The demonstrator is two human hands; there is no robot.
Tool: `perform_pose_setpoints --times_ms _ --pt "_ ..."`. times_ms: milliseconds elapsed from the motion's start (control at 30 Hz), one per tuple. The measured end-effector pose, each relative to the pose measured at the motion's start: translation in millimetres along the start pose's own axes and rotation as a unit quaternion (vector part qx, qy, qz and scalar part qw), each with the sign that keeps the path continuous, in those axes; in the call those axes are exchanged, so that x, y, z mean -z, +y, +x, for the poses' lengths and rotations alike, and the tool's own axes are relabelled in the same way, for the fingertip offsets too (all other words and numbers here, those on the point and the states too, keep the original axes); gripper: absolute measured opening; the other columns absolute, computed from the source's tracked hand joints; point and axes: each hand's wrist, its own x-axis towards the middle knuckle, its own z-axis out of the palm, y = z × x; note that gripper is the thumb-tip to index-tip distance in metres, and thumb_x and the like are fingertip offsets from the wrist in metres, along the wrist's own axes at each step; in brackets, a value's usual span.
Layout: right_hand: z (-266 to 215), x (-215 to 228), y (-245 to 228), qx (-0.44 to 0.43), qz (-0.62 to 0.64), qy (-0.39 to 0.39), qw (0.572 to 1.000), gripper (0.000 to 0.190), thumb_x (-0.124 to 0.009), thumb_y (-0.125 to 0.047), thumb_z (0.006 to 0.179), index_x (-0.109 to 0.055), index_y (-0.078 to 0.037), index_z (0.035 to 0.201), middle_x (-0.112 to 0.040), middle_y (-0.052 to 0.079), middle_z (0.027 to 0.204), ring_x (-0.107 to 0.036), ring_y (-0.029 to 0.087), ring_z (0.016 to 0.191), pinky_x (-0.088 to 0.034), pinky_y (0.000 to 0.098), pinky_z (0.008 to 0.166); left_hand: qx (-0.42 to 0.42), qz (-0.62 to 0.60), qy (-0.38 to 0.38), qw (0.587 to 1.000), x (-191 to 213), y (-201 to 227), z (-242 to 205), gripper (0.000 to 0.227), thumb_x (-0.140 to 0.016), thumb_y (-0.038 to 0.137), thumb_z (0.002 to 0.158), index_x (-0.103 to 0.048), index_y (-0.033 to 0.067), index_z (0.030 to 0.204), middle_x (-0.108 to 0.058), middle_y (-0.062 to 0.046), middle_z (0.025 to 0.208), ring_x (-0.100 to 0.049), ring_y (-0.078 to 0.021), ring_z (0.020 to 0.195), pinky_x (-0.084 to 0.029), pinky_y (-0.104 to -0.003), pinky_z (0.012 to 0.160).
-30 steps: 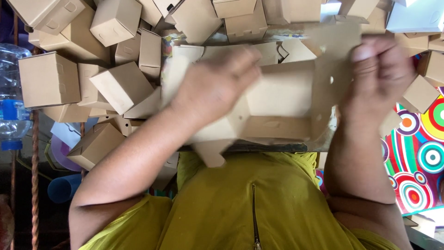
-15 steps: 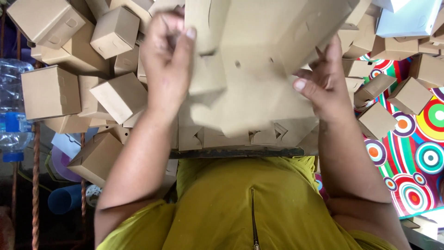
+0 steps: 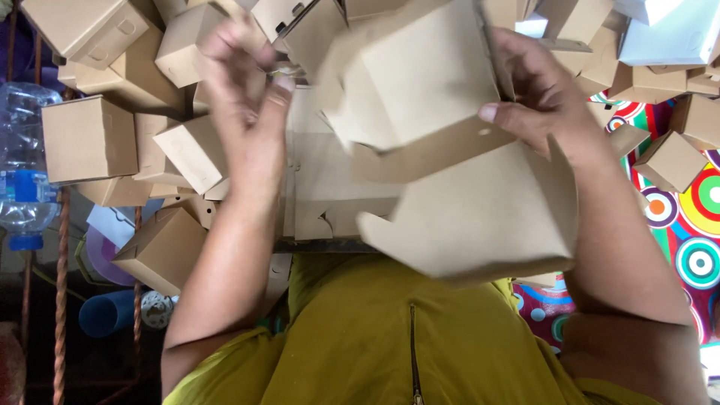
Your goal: The person assembles small cardboard boxes by hand. They pick up flat cardboard pieces, fold the sides and flaps, and interlock the tabs to form the box structure. The person repeats this process for multiple boxes, placing the finished ones on a pile.
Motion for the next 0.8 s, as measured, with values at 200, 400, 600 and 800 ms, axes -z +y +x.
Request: perform_pose_setpoints --times_ms 200,400,600,800 --pt "4.8 -25.3 -54.8 -0.187 -0.219 0.055 0.956 0.073 -0.088 -0.013 0.078 -0.063 -0.023 0.145 -0.049 0.003 0.111 -0.045 0.012 0.090 -0.043 0.0224 0.077 -0.176 0.295 -0.191 0.920 -36.7 62.2 35.4 0.050 -0.051 0.046 0.107 -0.067 0.0030 0.127 -0.059 -0.018 0.139 -0.059 -0.0367 0.132 -0.046 -0.055 0.112" --pt "-0.6 -30.2 -56.9 -0.074 -0.279 -0.015 0.957 0.069 -0.091 -0.029 0.074 -0.064 -0.016 0.136 -0.068 0.005 0.127 -0.060 0.023 0.118 -0.048 0.0371 0.093 -0.246 0.311 -0.286 0.872 -49.6 27.1 40.9 0.037 -0.059 0.046 0.105 -0.072 0.0136 0.117 -0.076 -0.003 0.093 -0.073 -0.0217 0.088 -0.058 -0.044 0.089" --pt "-8.9 -27.5 -55.6 -0.111 -0.220 -0.010 0.969 0.057 -0.088 -0.018 0.078 -0.066 -0.014 0.130 -0.063 0.005 0.118 -0.057 0.016 0.092 -0.051 0.0273 0.083 -0.151 0.262 -0.374 0.877 -41.3 24.1 35.3 0.053 -0.089 0.049 0.083 -0.074 0.0115 0.117 -0.076 -0.007 0.104 -0.071 -0.0253 0.091 -0.058 -0.040 0.080" --pt "-6.7 -30.8 -67.7 -0.085 -0.212 -0.048 0.972 0.010 -0.070 -0.015 0.097 -0.066 -0.006 0.099 -0.071 0.004 0.105 -0.060 0.012 0.081 -0.049 0.0257 0.073 -0.233 0.237 -0.356 0.873 -41.3 28.1 31.6 0.012 -0.058 0.016 0.110 -0.065 0.0068 0.106 -0.068 -0.012 0.099 -0.068 -0.0314 0.088 -0.055 -0.044 0.082"
